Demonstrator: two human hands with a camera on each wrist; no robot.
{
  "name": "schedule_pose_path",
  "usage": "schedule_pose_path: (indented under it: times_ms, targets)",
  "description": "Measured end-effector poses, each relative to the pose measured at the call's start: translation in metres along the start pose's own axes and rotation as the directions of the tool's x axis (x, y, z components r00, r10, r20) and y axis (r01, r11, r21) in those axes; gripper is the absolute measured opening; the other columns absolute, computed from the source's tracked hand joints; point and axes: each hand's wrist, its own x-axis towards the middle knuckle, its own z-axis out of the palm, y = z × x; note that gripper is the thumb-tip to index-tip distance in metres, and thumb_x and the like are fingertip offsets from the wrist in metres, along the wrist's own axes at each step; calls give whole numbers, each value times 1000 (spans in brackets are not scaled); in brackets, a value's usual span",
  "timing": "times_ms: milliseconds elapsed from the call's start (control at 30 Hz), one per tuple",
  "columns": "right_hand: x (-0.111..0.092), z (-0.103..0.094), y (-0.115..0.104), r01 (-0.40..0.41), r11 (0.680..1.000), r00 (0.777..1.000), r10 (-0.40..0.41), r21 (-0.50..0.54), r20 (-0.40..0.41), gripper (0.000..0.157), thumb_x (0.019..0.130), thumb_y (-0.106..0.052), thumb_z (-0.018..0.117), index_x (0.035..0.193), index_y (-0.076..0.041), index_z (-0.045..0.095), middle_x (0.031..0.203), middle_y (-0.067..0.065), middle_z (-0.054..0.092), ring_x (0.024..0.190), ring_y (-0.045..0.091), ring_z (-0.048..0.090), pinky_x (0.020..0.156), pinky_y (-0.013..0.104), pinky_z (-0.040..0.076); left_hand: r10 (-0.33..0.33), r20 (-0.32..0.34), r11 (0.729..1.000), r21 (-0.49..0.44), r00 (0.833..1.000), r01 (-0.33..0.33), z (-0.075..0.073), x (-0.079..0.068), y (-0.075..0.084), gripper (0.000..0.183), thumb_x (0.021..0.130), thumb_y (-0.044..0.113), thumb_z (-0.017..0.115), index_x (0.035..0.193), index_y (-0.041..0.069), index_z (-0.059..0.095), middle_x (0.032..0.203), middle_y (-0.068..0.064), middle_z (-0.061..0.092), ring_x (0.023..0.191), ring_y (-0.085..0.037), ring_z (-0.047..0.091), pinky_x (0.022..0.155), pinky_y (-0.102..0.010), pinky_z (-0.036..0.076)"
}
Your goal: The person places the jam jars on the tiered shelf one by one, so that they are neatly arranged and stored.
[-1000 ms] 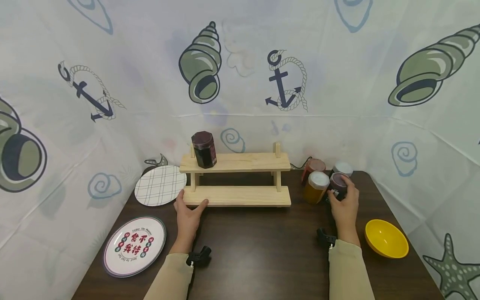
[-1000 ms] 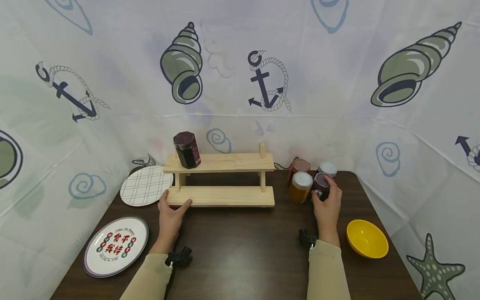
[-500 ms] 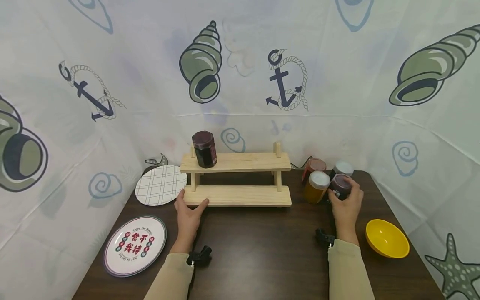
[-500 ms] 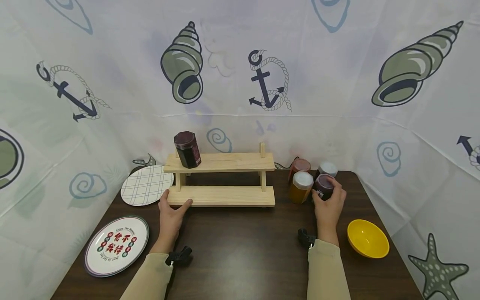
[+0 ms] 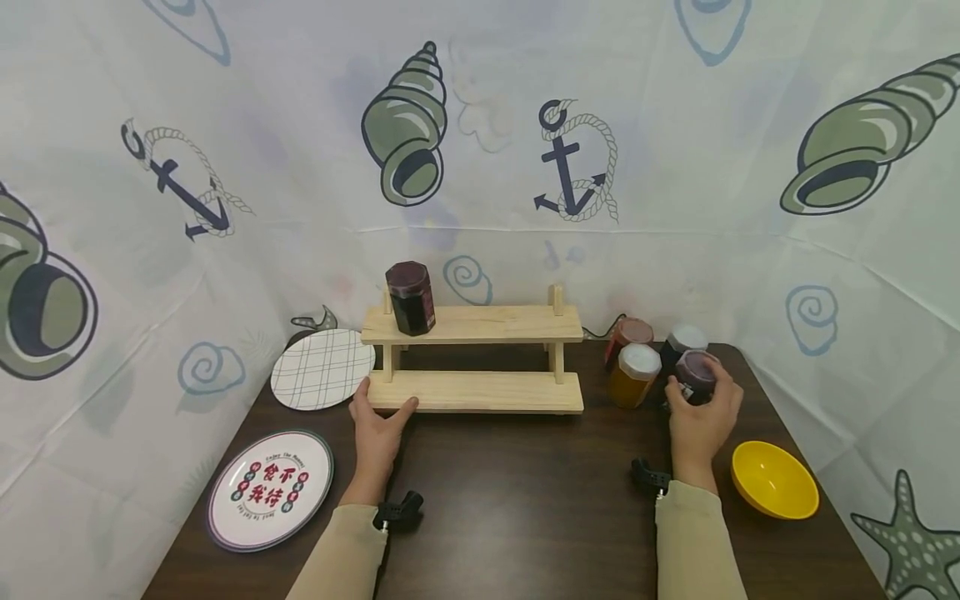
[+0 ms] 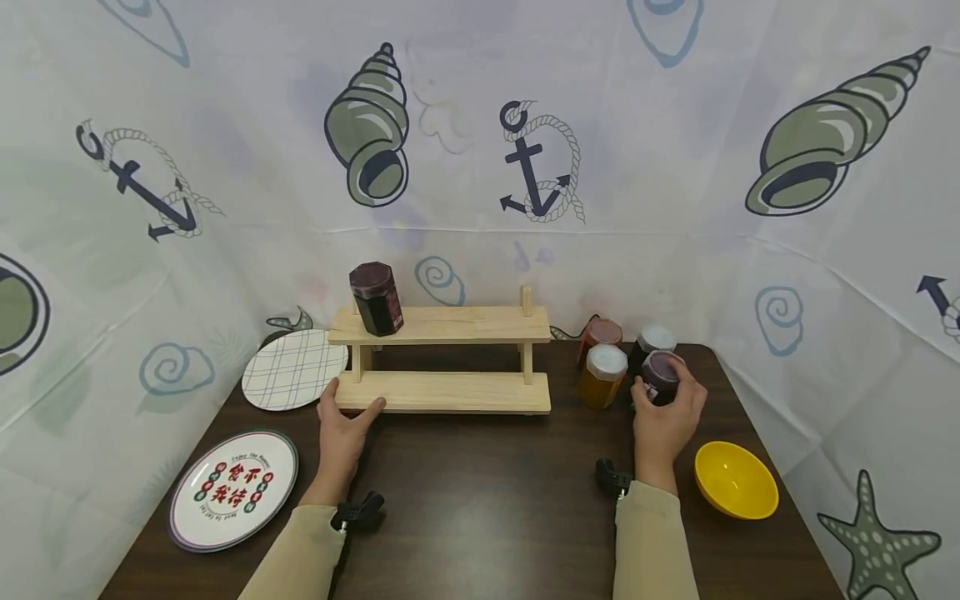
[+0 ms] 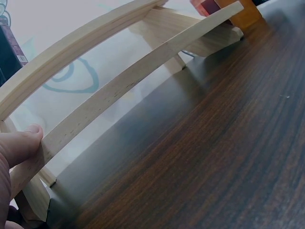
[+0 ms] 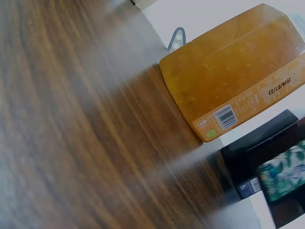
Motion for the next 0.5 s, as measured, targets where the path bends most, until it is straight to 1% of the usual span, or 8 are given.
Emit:
schedule_pose_path:
  times_ms: [33,67,167,300,433,500]
  targets:
    - [0,0,-1,19,1000,1000,-18,8,-20,65,89,-19,92,148,-33,66,148,12,59,134,19,54,116,16,41,1,-1,1000,1,1000,-1,0,0,0,110,89,26,93,173,13,23,165,-24,28,157,-40,33,131,-57,25]
    - [1,0,-1,34,999,999,-33,18,-40,65,89,-20,92,147,-33,66,148,12,60,133,19,54,115,15,41,2,-2,1000,3,1000,-2,0,0,0,110,89,26,93,172,13,23,165,-24,28,157,-41,33,131,-58,25]
    - [2,-2,-4,72,997,994,-69,39,-90,64,89,-20,92,148,-31,67,146,16,59,133,18,54,114,17,43,2,-6,1000,7,1000,-2,0,0,-1,110,89,27,93,172,13,23,164,-24,28,157,-41,33,131,-58,25]
    - [3,-6,-10,97,994,987,-88,58,-133,63,90,-23,91,148,-31,68,142,14,58,134,14,52,115,19,44,1,-4,1000,4,1000,-1,0,0,-1,110,88,28,94,172,14,24,163,-24,29,155,-41,35,131,-58,25]
    - [5,-10,-16,118,990,981,-104,80,-165,60,90,-23,91,146,-27,69,139,6,57,136,12,50,115,21,44,2,5,1000,-8,1000,-2,-1,-1,-1,111,89,28,94,173,13,22,163,-25,28,154,-41,35,130,-58,25]
    - [7,-11,-20,123,988,978,-106,90,-179,59,89,-21,92,144,-25,70,139,-1,56,136,10,49,113,21,44,4,7,1000,-12,1000,-4,-1,-1,-1,112,89,27,94,173,13,22,163,-25,28,154,-41,35,130,-59,24]
